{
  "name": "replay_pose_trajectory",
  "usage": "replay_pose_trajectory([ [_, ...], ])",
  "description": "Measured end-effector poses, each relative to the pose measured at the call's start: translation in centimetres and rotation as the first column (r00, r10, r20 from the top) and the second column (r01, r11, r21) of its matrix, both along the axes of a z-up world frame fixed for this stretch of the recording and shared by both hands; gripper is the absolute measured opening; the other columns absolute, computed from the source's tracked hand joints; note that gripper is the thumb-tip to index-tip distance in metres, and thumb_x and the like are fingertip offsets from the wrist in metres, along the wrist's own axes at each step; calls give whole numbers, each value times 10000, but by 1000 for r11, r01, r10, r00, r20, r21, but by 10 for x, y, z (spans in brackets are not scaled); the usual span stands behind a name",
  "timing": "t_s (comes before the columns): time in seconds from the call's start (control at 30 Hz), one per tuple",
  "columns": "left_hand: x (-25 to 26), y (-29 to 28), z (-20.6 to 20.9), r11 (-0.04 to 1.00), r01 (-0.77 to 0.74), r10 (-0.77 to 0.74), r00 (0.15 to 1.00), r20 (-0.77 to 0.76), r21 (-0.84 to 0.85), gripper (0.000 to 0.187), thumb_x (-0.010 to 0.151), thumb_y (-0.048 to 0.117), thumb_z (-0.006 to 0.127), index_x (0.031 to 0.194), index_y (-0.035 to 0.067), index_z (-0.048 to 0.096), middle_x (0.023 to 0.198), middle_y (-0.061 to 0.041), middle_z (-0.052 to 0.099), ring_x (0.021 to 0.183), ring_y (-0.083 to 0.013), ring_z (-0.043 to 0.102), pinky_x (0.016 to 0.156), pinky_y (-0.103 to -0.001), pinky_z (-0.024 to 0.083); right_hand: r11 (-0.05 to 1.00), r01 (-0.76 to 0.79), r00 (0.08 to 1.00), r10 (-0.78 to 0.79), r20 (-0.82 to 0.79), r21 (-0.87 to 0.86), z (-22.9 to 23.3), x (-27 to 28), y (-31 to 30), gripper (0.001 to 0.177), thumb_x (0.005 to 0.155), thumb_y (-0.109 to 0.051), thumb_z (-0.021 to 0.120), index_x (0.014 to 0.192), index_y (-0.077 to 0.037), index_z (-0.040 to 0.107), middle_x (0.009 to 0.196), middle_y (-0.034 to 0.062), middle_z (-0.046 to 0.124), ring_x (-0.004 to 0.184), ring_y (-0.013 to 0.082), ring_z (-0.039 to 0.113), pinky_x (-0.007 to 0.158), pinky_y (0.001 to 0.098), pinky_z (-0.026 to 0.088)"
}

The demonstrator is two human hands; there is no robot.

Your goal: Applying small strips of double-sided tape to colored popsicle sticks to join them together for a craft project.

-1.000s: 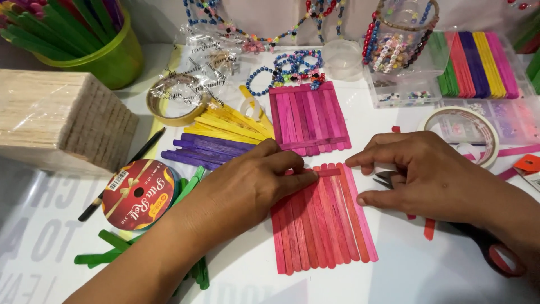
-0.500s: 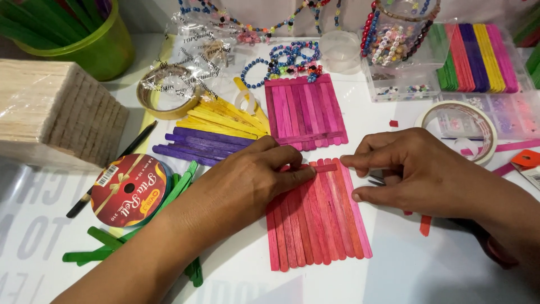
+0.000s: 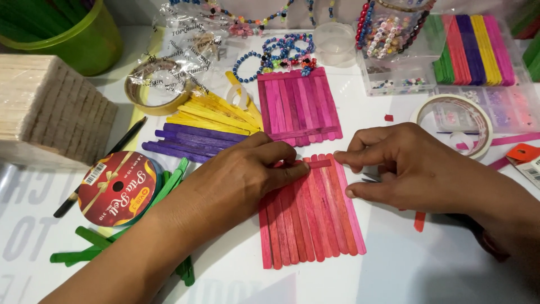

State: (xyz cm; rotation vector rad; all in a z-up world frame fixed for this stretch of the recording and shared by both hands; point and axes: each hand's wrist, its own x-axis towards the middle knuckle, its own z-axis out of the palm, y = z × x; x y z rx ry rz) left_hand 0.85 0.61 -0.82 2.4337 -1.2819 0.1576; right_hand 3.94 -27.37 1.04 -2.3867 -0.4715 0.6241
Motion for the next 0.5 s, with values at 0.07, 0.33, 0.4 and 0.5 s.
replay_pose_trajectory([
  [0.07,1,0,-1,1000,6,-6,1000,6,4,356,970,70,623,1314,41,709,1071,-95,659,918,-307,563,746,-418,498,1000,10,1000,-10,-6,-6,4,-1,2,456,753,-158,872,1204,-228,885,831,-88,744,450,83,500,476,276,410],
  [0.33,1,0,-2,999,30,-29,998,49,-27,368,950,42,646,1313,20,705,1075,-132,674,922,-344,575,747,-447,513,994,96,991,-100,-86,-48,14,-1,8,501,736,-149,897,1230,-226,866,938,-73,812,408,89,544,462,272,447],
  [0.4,-3,1,0,997,-8,5,999,40,78,469,915,20,642,1385,29,651,1134,-142,661,979,-343,562,743,-467,517,989,148,984,-151,-99,-29,14,-1,8,515,711,-110,898,1212,-227,890,894,-49,798,385,101,451,448,268,390],
  [0.5,-3,2,2,995,-10,0,996,93,103,417,946,46,600,1358,37,663,1073,-134,644,976,-344,569,772,-462,506,925,380,904,-377,-203,-21,29,-7,23,414,744,23,881,1135,-113,904,880,17,746,393,193,544,422,307,431],
])
